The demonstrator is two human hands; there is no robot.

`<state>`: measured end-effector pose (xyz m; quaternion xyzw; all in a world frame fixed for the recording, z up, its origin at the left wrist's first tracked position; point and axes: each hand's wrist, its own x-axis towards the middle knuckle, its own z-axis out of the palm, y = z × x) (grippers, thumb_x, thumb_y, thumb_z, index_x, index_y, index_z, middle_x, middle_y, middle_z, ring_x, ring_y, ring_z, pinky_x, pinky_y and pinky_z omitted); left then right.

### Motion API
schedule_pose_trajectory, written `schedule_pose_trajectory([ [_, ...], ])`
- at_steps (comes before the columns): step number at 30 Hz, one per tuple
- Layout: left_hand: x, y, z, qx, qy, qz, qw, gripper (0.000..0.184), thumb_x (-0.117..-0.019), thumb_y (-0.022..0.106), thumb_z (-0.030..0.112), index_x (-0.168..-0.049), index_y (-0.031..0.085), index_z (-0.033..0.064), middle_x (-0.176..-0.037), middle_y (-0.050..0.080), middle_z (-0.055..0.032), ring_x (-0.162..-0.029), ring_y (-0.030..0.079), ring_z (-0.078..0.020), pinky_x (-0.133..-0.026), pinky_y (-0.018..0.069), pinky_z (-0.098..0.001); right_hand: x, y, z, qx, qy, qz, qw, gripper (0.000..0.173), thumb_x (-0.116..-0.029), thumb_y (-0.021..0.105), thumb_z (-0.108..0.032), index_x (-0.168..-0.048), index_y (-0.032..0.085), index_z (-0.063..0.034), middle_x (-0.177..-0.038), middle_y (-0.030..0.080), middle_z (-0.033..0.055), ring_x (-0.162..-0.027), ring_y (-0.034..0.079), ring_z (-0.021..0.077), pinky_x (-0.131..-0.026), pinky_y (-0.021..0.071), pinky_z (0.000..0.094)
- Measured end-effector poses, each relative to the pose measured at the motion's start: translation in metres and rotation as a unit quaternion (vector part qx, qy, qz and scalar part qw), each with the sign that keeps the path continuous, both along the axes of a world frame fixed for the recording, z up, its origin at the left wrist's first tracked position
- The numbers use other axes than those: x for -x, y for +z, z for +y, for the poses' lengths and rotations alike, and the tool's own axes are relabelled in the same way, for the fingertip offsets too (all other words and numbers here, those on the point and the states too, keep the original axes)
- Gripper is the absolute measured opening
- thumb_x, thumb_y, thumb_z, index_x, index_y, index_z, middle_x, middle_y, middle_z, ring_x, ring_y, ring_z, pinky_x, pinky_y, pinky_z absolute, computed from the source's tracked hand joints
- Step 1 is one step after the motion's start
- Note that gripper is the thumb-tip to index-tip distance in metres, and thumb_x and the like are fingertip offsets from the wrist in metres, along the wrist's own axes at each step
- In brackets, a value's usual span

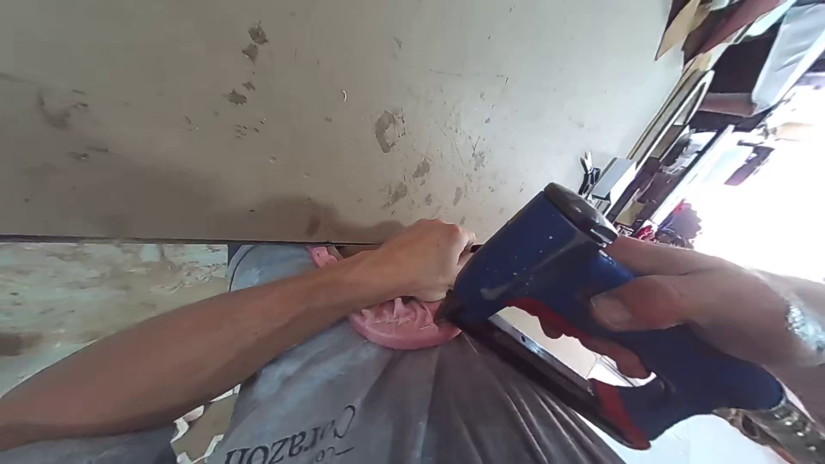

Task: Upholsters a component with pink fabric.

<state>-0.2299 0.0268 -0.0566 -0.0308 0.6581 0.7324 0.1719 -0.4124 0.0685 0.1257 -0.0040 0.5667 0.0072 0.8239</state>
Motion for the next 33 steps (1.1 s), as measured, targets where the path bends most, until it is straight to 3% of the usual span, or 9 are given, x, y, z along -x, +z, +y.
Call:
schedule_pose_trajectory([
  [7, -0.017, -0.017, -0.012, 0.02, 0.026, -0.04, 0.999, 0.041, -0.1101, 0.038, 0.045, -0.098, 0.063, 0.0148, -0.071, 0.058, 0.0004, -0.065, 0.06, -0.0139, -0.06, 0.0505, -0.0408, 0.066, 0.044, 0.053, 0.125, -0.057, 0.316, 0.939, 0.029, -0.096, 0.055, -0.048, -0.101, 0.069, -0.0229, -0.068, 0.065, 0.0014, -0.049, 0.063, 0.0111, -0.044, 0.0569, 0.0299],
  [10, -0.058, 0.023, -0.021, 0.083, 0.01, -0.019, 0.996, 0.066, -0.0984, 0.039, 0.071, -0.135, 0.059, 0.0201, -0.095, 0.07, -0.0002, -0.084, 0.069, -0.0168, -0.073, 0.0578, -0.0499, 0.087, -0.007, 0.096, 0.141, 0.132, 0.54, 0.819, 0.037, -0.1005, 0.049, -0.051, -0.098, 0.066, -0.0179, -0.065, 0.063, 0.0018, -0.05, 0.062, 0.0163, -0.045, 0.0555, 0.0401],
  [11, -0.069, 0.037, -0.016, 0.124, -0.005, -0.015, 0.992, 0.08, -0.0908, 0.047, 0.078, -0.147, 0.051, 0.0203, -0.105, 0.071, -0.0026, -0.09, 0.069, -0.0207, -0.078, 0.0581, -0.054, 0.093, -0.033, 0.113, 0.136, 0.208, 0.585, 0.772, 0.048, -0.0998, 0.049, -0.057, -0.101, 0.067, -0.0118, -0.071, 0.064, 0.0101, -0.058, 0.065, 0.0274, -0.053, 0.0539, 0.0535],
  [14, -0.086, 0.061, 0.007, 0.204, 0.017, -0.067, 0.977, 0.103, -0.0773, 0.077, 0.063, -0.16, 0.031, 0.0234, -0.117, 0.07, -0.0063, -0.099, 0.069, -0.0269, -0.084, 0.0562, -0.0586, 0.111, -0.123, 0.171, 0.156, 0.283, 0.656, 0.682, 0.062, -0.0948, 0.049, -0.062, -0.111, 0.063, -0.0042, -0.081, 0.064, 0.0269, -0.072, 0.065, 0.0505, -0.058, 0.0453, 0.0714],
  [20, -0.085, 0.07, 0.012, 0.113, 0.217, -0.059, 0.968, 0.079, -0.0764, 0.086, 0.033, -0.146, 0.051, 0.0198, -0.1, 0.075, 0.0075, -0.087, 0.072, -0.0022, -0.079, 0.0628, -0.0245, 0.127, -0.212, 0.214, 0.193, 0.223, 0.667, 0.684, 0.082, -0.0878, 0.061, -0.065, -0.135, 0.053, 0.0017, -0.113, 0.062, 0.0378, -0.101, 0.061, 0.0613, -0.075, 0.0443, 0.0797],
  [23, -0.072, 0.087, -0.015, 0.05, 0.223, -0.007, 0.973, 0.084, -0.078, 0.087, 0.03, -0.149, 0.046, 0.018, -0.102, 0.076, 0.0045, -0.086, 0.073, -0.0048, -0.078, 0.0632, -0.024, 0.105, -0.179, 0.189, 0.426, 0.117, 0.559, 0.702, 0.082, -0.0868, 0.064, -0.062, -0.147, 0.051, -0.0079, -0.135, 0.06, 0.0229, -0.121, 0.059, 0.0436, -0.09, 0.0502, 0.0679],
  [26, -0.056, 0.099, -0.034, 0.013, 0.191, 0.035, 0.981, 0.084, -0.0786, 0.087, 0.034, -0.15, 0.045, 0.0214, -0.096, 0.076, 0.0049, -0.08, 0.073, -0.0039, -0.072, 0.0629, -0.0216, 0.054, -0.15, 0.157, 0.662, -0.062, 0.235, 0.709, 0.088, -0.0856, 0.07, -0.064, -0.154, 0.044, -0.0157, -0.155, 0.049, 0.0011, -0.14, 0.049, 0.0176, -0.112, 0.0489, 0.0454],
  [30, -0.047, 0.092, -0.046, -0.019, 0.193, 0.089, 0.977, 0.077, -0.0805, 0.086, 0.037, -0.145, 0.049, 0.0171, -0.095, 0.076, 0.0014, -0.077, 0.071, -0.0051, -0.071, 0.0612, -0.0217, 0.001, -0.111, 0.134, 0.777, -0.121, 0.173, 0.593, 0.071, -0.0816, 0.08, -0.055, -0.129, 0.056, -0.0086, -0.114, 0.068, -0.0061, -0.109, 0.065, 0.0025, -0.095, 0.0592, 0.0272],
  [33, -0.058, 0.085, -0.051, -0.056, 0.198, 0.121, 0.971, 0.075, -0.0815, 0.084, 0.04, -0.145, 0.05, 0.0179, -0.094, 0.075, 0.0024, -0.077, 0.07, -0.0038, -0.074, 0.0602, -0.0215, -0.02, -0.11, 0.139, 0.681, -0.088, 0.322, 0.652, 0.065, -0.0777, 0.083, -0.047, -0.129, 0.061, -0.013, -0.102, 0.072, -0.0048, -0.092, 0.069, 0.0026, -0.082, 0.0612, 0.0305],
])
